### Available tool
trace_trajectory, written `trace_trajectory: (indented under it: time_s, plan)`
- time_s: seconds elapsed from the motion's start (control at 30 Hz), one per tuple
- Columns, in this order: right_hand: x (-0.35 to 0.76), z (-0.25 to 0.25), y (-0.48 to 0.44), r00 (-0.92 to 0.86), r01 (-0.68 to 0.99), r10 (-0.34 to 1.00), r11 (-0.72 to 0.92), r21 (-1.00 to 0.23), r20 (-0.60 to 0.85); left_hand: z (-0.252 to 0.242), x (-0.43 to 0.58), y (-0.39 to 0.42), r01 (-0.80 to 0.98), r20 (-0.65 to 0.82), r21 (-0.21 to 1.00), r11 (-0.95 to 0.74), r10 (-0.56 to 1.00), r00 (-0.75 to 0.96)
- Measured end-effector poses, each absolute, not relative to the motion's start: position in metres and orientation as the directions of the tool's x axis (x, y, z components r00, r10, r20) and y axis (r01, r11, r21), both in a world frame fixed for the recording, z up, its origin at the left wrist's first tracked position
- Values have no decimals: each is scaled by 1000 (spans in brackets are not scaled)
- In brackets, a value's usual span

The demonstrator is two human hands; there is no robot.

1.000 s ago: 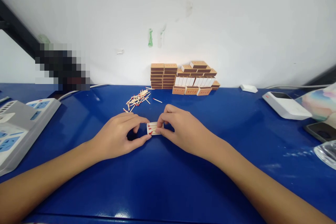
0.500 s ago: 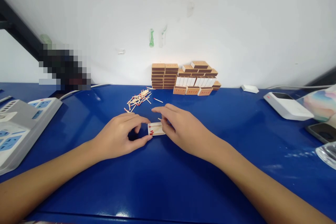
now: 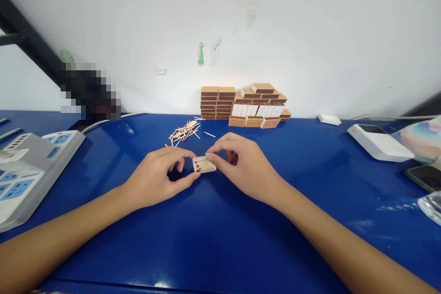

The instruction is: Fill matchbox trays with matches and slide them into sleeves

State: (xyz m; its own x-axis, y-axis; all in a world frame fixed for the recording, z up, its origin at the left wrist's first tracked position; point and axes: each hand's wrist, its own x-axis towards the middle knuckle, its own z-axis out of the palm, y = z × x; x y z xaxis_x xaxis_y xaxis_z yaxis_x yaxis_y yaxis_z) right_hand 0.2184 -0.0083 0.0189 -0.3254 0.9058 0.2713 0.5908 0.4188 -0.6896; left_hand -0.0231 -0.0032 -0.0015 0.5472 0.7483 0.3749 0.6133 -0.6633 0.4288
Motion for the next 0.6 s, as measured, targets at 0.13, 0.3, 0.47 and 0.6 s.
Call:
trace_trajectory:
  time_s: [0.13,0.3,0.47,0.6]
  plan:
    - [220,15,22,-290,684,924,381,-623,247,-4,-24,-2,598,336,431,-676,735,589]
    - [212,2,76,-264,827,945,324,-460,191,-5,-29,3,605,279,424,-674,733,620]
    - [193,4,93,-259,862,960,278,-424,103,-5,-29,3,612,277,417,-672,735,619]
    - [174,7,89,-229,865,967,255,-433,111,-5,-25,0,602,276,414,-683,724,632]
